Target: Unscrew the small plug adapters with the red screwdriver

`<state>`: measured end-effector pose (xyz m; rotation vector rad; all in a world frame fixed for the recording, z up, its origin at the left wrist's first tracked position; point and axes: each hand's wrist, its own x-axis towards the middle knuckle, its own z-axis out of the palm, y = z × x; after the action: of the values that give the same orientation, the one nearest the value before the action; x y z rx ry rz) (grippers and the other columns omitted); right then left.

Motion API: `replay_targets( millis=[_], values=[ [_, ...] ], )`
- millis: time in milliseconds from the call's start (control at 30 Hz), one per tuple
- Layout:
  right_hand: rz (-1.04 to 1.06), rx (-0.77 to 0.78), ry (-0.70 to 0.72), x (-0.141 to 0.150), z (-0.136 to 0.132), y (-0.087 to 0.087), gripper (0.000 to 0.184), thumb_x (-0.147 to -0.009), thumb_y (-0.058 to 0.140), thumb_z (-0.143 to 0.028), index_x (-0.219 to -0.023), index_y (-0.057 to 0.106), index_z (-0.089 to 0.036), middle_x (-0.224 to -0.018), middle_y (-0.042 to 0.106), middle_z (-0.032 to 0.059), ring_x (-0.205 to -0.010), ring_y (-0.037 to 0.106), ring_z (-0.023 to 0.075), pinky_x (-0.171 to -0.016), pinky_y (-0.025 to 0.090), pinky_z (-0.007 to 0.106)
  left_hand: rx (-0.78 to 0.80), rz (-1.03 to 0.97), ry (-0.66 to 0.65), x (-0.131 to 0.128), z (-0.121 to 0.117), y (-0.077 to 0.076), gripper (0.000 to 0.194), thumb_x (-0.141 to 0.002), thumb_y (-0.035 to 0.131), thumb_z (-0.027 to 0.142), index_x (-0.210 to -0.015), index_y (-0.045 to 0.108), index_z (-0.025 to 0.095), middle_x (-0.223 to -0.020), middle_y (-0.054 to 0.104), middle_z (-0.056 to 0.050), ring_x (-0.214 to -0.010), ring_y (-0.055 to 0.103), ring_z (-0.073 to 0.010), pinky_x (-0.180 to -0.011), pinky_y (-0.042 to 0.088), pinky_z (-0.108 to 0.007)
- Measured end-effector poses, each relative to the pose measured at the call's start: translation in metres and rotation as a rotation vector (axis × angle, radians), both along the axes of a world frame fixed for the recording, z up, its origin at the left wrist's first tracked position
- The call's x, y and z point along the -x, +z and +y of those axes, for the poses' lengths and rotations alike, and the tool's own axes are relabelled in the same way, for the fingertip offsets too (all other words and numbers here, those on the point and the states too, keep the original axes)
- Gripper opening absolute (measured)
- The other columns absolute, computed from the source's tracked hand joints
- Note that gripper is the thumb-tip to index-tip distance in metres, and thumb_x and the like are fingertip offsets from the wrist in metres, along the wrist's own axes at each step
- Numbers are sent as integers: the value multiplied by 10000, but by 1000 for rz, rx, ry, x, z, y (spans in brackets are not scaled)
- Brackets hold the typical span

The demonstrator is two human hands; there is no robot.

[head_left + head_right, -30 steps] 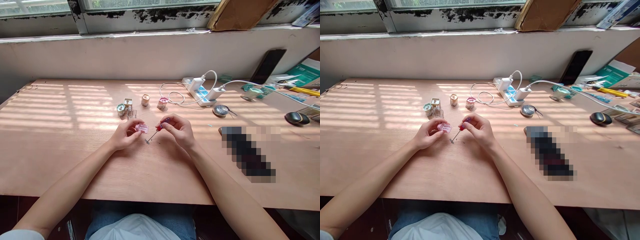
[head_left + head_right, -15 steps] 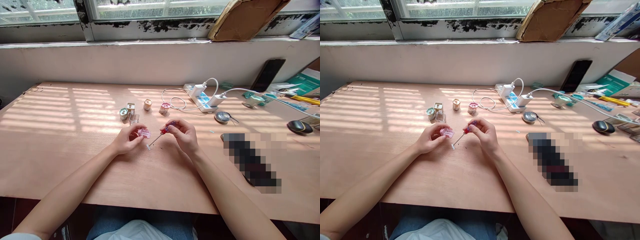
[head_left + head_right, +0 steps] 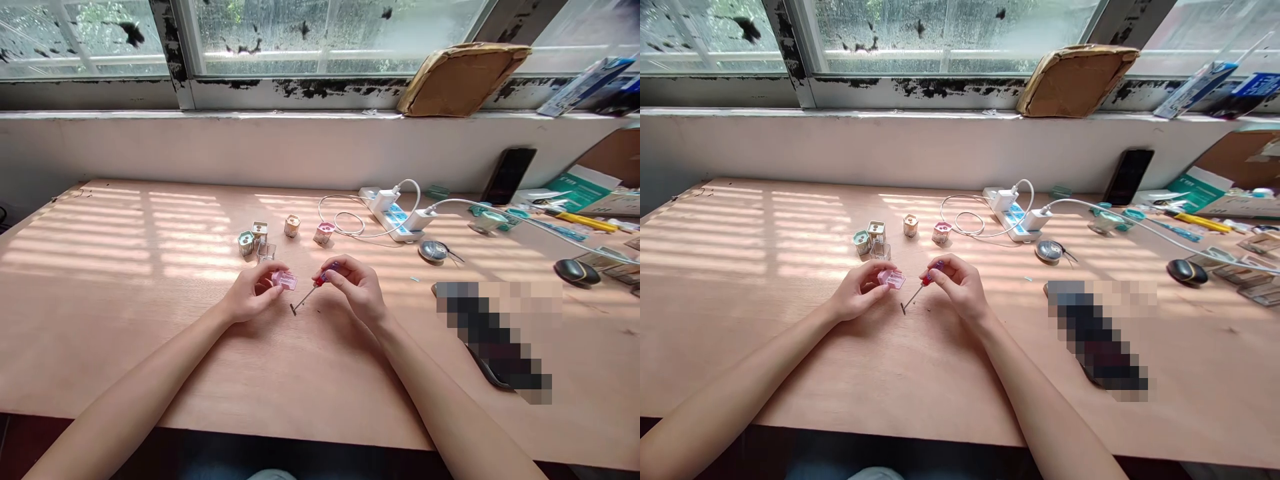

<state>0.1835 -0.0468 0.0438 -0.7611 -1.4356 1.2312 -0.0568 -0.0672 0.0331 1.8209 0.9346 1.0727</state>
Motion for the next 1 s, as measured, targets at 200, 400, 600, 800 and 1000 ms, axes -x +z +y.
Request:
replay_targets(
  millis=[200,400,600,800,1000],
  values=[
    [32,-10,-13,-1,0,1,268,-845,786,-423,-883,667,-186,-774,727,56,-697,690,206,-696,597,381,30,-17,2,0,1,-1,296,-899,616,246,-1181,593,160,-1043,688,-105,-889,704,-203,-695,567,-250],
    [8,-7,42,2,-3,3,257,-852,786,-419,-893,670,-193,-780,725,49,-708,693,199,-699,594,356,66,-80,-45,1,1,-5,313,-901,633,242,-1199,579,168,-1074,680,-104,-866,729,-206,-757,597,-293],
    [-15,7,78,5,-6,3,256,-862,775,-430,-902,670,-200,-797,713,47,-724,694,207,-705,590,361,107,-104,-94,3,-1,-7,302,-911,632,239,-1201,579,175,-1076,670,-99,-803,737,-195,-745,612,-302],
    [-21,-2,103,6,-6,0,242,-872,765,-420,-907,671,-200,-793,711,47,-726,691,201,-699,583,347,156,-125,-178,0,-3,-4,282,-912,637,241,-1183,599,171,-1065,657,-88,-803,734,-196,-732,617,-297],
    [-49,6,83,6,-6,1,290,-854,768,-460,-894,664,-193,-798,717,57,-724,694,209,-703,589,355,145,13,-186,0,-4,-5,292,-899,637,212,-1188,621,172,-1141,664,-103,-947,707,-224,-804,610,-309]
  ],
)
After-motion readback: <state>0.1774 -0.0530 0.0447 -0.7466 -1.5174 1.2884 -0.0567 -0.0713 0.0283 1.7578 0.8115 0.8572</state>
